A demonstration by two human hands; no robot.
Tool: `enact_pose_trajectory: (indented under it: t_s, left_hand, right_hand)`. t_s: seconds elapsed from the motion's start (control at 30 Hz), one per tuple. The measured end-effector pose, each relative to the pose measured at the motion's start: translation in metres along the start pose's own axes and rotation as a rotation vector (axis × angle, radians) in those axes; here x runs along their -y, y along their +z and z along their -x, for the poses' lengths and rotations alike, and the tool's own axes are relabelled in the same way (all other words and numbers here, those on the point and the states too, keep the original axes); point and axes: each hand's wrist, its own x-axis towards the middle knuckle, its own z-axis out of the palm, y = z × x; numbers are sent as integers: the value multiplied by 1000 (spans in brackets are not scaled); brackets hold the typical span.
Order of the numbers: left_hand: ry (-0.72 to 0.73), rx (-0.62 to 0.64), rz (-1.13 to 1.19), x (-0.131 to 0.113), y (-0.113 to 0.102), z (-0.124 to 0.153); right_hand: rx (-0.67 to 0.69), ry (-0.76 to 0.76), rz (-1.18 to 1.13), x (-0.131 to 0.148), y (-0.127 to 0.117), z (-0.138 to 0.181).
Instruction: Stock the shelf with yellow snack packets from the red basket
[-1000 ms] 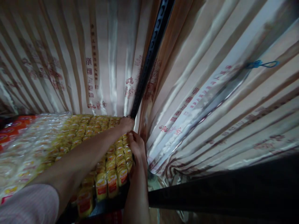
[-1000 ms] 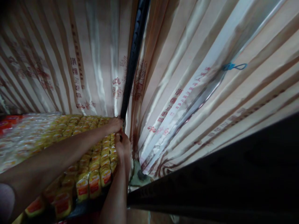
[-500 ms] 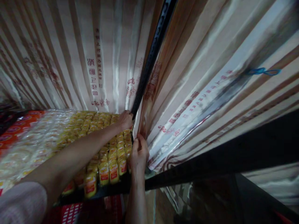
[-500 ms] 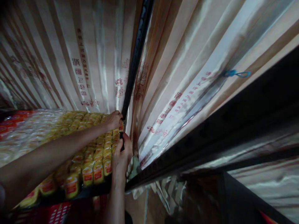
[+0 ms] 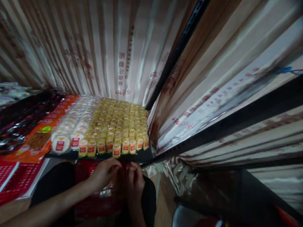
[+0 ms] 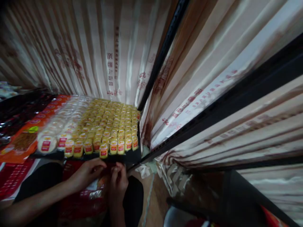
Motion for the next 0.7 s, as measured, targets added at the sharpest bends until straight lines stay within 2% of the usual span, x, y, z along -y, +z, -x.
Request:
enact_pose_trajectory:
  t_s: [0.07,0.17,0.27,0.33,0.5,0.7]
  left_hand:
    - [-108,-20,46,21,7,26]
    - [-167,-143,123,35,13,41]
    - [-167,-350,152,36,15,33]
    - [-147,-437,164,33,15,21]
    - [-142,-490,216,31,20,0]
    - [-192,-540,284,35,30,-4]
  right_hand:
    - [97,26,80,-4,3,11]
    - [140,10,159,0,12,14]
    - [116,-72,208,11,24,3]
    - [101,-111,264,19,33,-6]
    - [110,-118,398,25,49,-14]
    - [85,-156,342,23,53,-11]
